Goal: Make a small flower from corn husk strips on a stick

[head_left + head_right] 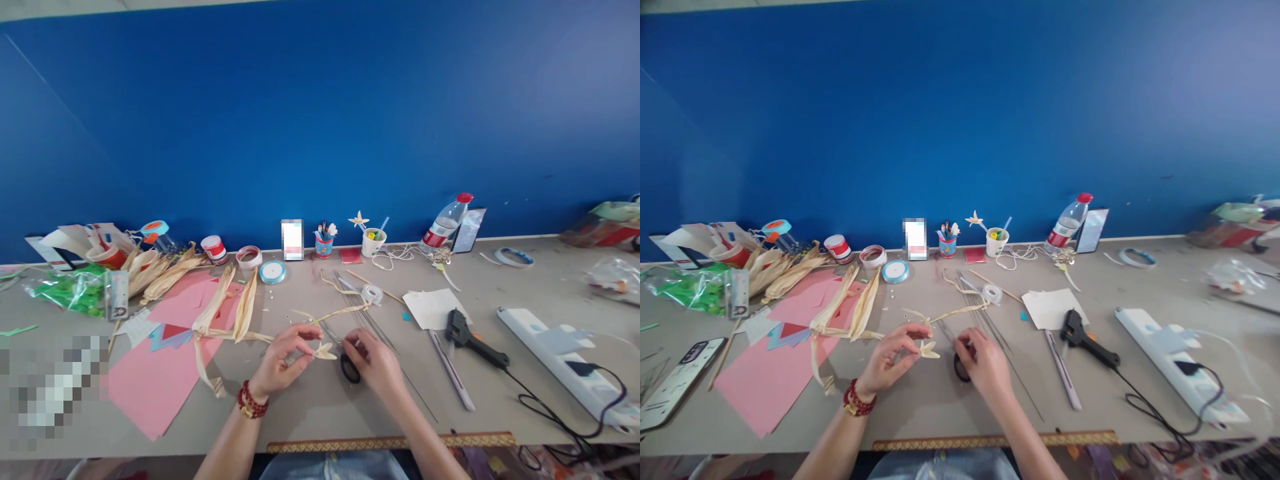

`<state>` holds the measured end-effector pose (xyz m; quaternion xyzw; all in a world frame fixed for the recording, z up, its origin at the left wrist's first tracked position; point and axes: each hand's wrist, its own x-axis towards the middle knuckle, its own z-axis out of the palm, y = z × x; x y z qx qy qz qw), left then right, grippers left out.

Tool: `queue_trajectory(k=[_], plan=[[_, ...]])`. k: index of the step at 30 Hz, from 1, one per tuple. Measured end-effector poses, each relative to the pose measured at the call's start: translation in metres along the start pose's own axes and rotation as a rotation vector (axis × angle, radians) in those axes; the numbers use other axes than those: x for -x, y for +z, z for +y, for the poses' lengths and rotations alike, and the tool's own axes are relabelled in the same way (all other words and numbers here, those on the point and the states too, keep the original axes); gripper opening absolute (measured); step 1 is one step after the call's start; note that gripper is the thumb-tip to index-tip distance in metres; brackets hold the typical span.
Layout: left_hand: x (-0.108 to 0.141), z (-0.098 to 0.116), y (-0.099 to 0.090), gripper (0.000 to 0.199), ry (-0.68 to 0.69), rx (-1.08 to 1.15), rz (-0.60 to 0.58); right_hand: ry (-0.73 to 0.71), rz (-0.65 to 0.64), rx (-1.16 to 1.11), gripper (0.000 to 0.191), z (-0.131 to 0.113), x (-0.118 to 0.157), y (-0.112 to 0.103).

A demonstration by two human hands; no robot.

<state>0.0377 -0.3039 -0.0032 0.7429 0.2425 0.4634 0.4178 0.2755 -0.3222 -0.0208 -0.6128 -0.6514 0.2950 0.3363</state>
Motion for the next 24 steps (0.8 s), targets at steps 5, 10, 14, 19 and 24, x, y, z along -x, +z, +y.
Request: queue_trajectory(k=[5, 10, 14, 19, 24], plan=[[-0.001, 0.000, 0.002, 0.016, -0.008, -0.034, -0.044, -0.111, -0.093, 0.424, 0.012, 0.007, 0.020, -0.015], [-0.001, 0.001, 0.003, 0.016, -0.025, -0.078, -0.063, -0.057, -0.125, 0.600, 0.006, -0.004, 0.020, -0.015], [-0.001, 0.001, 0.002, 0.016, -0.021, -0.131, -0.075, 0.103, -0.163, 0.473, 0.006, 0.001, 0.012, -0.024], [0.000, 0.002, 0.002, 0.017, -0.016, -0.204, -0.092, 0.227, -0.289, -0.273, 0.019, 0.016, 0.012, -0.034], [-0.002, 0.003, 0.004, 0.016, -0.007, -0.213, -0.115, 0.152, -0.243, -0.225, 0.023, 0.013, 0.017, -0.033]])
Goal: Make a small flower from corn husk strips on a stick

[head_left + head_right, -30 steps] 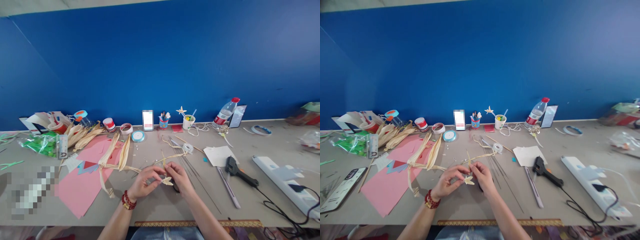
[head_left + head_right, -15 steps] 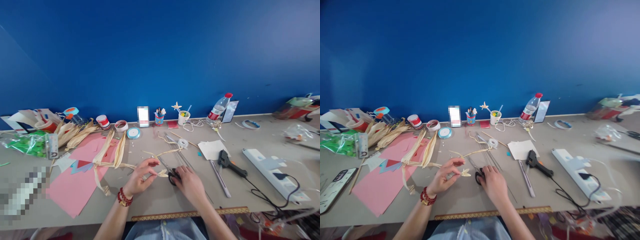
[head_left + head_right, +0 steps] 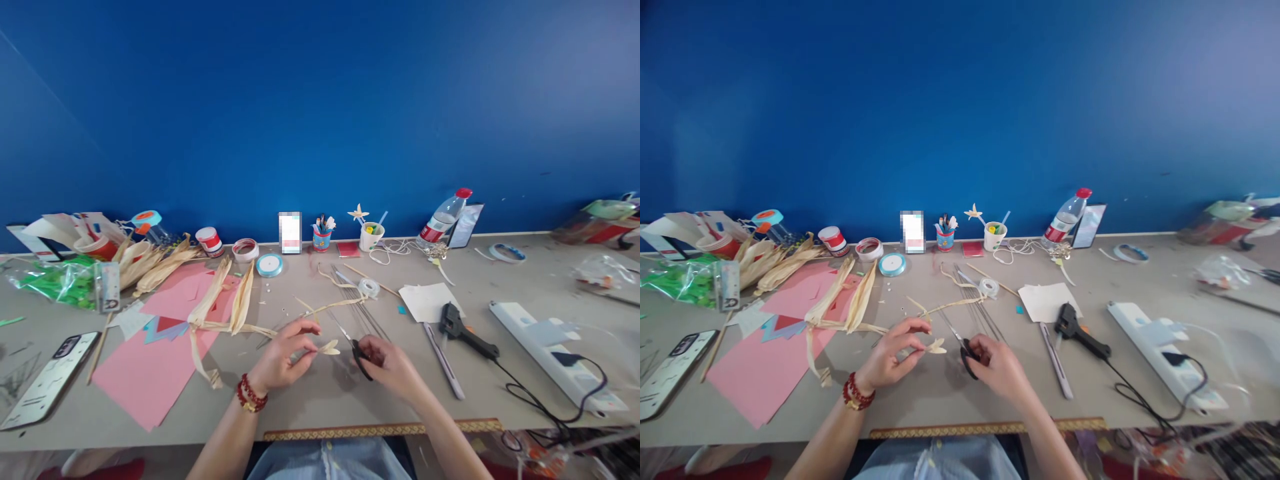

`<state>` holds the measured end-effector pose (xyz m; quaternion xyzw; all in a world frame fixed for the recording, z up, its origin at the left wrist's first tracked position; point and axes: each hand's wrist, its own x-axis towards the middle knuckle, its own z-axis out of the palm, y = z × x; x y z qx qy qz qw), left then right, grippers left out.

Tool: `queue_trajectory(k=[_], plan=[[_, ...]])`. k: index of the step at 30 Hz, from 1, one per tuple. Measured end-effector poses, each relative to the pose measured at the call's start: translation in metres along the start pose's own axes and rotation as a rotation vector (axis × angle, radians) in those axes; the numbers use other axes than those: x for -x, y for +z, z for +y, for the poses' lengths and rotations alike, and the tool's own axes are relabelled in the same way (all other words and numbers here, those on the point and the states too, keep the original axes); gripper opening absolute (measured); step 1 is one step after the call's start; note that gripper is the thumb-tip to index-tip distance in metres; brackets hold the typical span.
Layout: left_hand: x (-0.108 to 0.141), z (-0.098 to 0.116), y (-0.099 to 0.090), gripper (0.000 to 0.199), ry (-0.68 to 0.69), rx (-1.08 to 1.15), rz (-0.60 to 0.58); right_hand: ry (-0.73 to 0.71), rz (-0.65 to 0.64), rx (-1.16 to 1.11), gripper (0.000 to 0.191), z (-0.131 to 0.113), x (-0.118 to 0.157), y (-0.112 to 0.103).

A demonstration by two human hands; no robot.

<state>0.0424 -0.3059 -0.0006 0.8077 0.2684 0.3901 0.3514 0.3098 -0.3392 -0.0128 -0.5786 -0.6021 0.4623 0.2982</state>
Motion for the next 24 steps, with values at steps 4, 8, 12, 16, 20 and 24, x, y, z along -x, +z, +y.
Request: queue_trajectory(k=[4, 8, 12, 16, 20, 24], plan=[[-0.001, 0.002, 0.000, 0.016, 0.011, -0.013, -0.011, -0.053, 0.018, 0.204, 0.026, -0.008, 0.000, 0.003], [0.000, 0.001, 0.001, 0.017, 0.015, -0.023, -0.042, -0.083, -0.012, 0.168, 0.024, -0.007, -0.003, 0.006], [0.001, 0.000, 0.003, 0.015, 0.013, -0.042, -0.066, -0.078, -0.025, 0.121, 0.020, 0.000, -0.008, 0.013], [0.001, 0.000, 0.005, 0.015, 0.018, -0.054, -0.070, -0.068, -0.034, 0.033, 0.013, 0.003, -0.011, 0.019], [0.001, 0.001, 0.006, 0.015, 0.027, -0.060, -0.061, -0.061, -0.051, -0.073, 0.010, 0.000, -0.013, 0.023], [0.001, 0.001, 0.007, 0.015, 0.037, -0.041, -0.054, -0.047, -0.060, -0.150, 0.011, -0.002, -0.015, 0.028]])
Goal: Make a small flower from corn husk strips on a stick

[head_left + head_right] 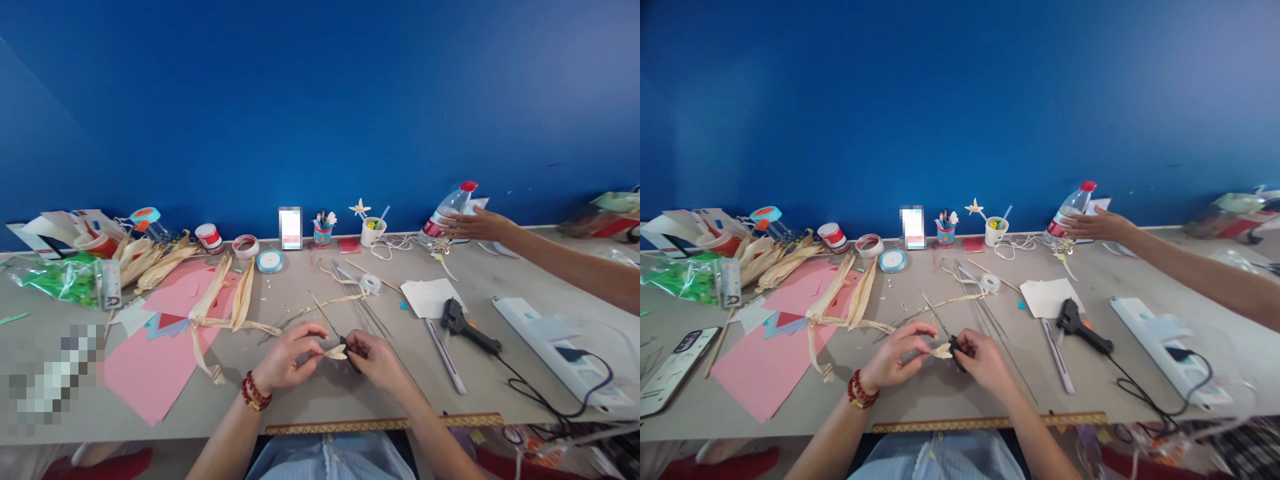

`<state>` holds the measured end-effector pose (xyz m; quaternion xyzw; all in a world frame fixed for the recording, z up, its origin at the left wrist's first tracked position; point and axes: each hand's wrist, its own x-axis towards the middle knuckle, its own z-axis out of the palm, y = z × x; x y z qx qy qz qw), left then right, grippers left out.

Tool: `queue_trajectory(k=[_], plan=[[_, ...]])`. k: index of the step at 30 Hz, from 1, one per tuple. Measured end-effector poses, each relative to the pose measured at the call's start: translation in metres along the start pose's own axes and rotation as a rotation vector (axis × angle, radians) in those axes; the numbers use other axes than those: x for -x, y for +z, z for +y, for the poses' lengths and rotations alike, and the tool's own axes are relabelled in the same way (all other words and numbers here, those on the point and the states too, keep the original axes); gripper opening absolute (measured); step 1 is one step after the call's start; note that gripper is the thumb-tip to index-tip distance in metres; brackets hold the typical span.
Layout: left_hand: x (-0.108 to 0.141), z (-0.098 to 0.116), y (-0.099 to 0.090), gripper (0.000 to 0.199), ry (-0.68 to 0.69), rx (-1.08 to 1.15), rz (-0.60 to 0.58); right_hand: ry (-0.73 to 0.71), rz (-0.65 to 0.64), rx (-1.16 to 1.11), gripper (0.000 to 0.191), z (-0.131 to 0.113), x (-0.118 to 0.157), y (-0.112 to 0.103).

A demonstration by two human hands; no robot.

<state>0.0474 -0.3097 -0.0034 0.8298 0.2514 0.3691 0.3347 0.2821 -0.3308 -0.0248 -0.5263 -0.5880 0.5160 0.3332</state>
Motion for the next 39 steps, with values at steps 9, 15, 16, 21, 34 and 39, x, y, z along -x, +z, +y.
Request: queue_trajectory(k=[9, 15, 16, 21, 34, 39], plan=[[-0.001, 0.000, 0.000, 0.016, 0.013, 0.014, 0.003, 0.029, -0.005, -0.069, 0.015, 0.000, 0.001, 0.006], [-0.001, 0.001, 0.000, 0.017, 0.019, 0.044, 0.000, 0.021, -0.013, -0.098, 0.017, 0.003, 0.001, 0.008], [-0.002, 0.001, 0.000, 0.016, 0.022, 0.044, 0.001, 0.022, -0.011, -0.098, 0.018, 0.003, 0.001, 0.008], [-0.002, 0.001, 0.000, 0.017, 0.032, 0.043, 0.007, 0.011, -0.013, -0.061, 0.016, 0.002, 0.003, 0.005], [-0.001, 0.001, -0.003, 0.016, 0.001, 0.018, 0.056, 0.012, -0.001, -0.047, 0.025, 0.001, 0.004, 0.001], [0.000, 0.000, -0.003, 0.013, -0.011, 0.000, 0.066, 0.001, 0.014, -0.002, 0.030, 0.000, 0.004, -0.002]])
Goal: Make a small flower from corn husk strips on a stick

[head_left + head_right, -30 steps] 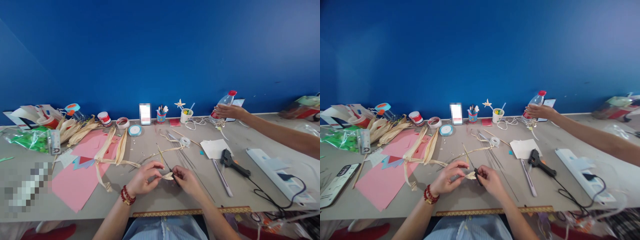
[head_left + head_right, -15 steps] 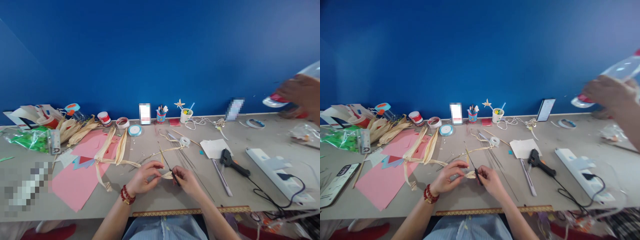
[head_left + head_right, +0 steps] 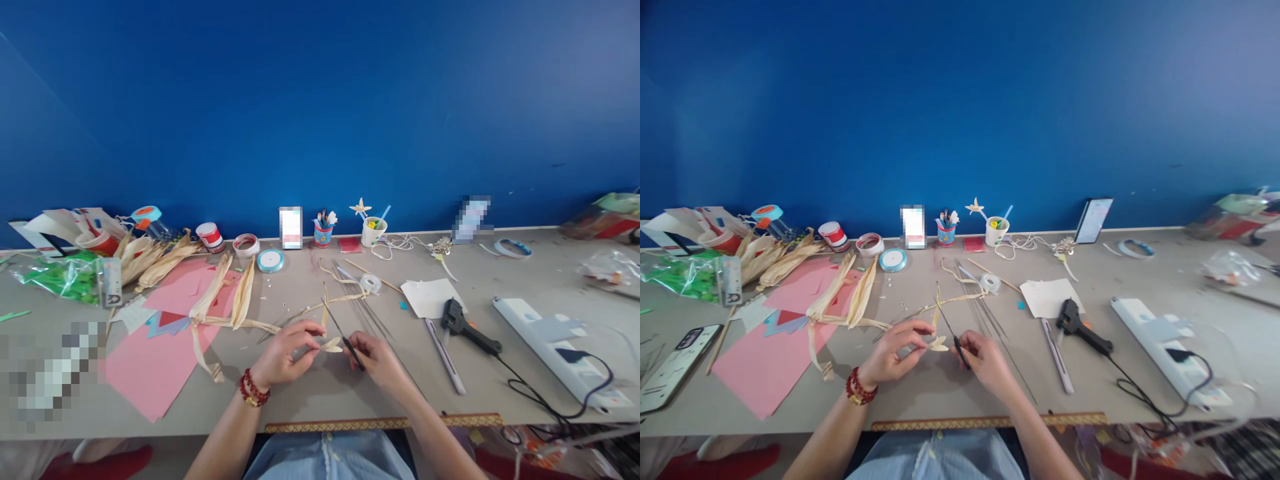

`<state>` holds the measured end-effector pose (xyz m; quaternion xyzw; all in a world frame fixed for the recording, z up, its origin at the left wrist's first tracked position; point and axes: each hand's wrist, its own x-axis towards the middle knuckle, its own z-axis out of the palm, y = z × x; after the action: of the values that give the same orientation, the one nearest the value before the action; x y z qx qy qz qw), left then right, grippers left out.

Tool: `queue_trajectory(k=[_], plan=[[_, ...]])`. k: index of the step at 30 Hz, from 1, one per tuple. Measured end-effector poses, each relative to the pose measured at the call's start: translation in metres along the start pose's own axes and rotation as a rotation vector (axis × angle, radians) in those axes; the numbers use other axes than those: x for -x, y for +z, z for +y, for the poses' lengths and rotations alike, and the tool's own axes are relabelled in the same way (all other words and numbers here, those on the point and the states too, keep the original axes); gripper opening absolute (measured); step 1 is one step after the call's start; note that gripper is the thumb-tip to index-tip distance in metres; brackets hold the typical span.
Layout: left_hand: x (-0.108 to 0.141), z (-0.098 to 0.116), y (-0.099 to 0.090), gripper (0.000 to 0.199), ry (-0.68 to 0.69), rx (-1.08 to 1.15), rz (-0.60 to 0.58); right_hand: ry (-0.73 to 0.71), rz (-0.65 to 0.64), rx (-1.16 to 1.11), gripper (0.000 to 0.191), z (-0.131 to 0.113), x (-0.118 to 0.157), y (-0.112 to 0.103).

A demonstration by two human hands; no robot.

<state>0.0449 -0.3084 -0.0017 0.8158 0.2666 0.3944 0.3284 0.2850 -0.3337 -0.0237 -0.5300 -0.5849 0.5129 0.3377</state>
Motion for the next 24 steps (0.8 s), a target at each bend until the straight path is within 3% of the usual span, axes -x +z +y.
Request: queue_trajectory(k=[6, 10, 15, 24], plan=[[0.000, 0.000, -0.001, 0.014, 0.007, 0.010, 0.001, 0.004, 0.072, 0.061, 0.039, -0.002, -0.002, -0.010], [0.001, 0.000, 0.000, 0.015, 0.011, 0.013, -0.024, 0.045, 0.099, -0.149, 0.039, -0.008, -0.005, -0.008], [0.002, 0.001, 0.002, 0.015, 0.025, 0.029, -0.049, 0.014, 0.167, -0.429, 0.041, -0.025, -0.013, 0.009], [0.000, 0.002, 0.003, 0.014, 0.056, -0.131, -0.085, 0.182, 0.104, -0.676, 0.040, -0.036, -0.019, 0.029]])
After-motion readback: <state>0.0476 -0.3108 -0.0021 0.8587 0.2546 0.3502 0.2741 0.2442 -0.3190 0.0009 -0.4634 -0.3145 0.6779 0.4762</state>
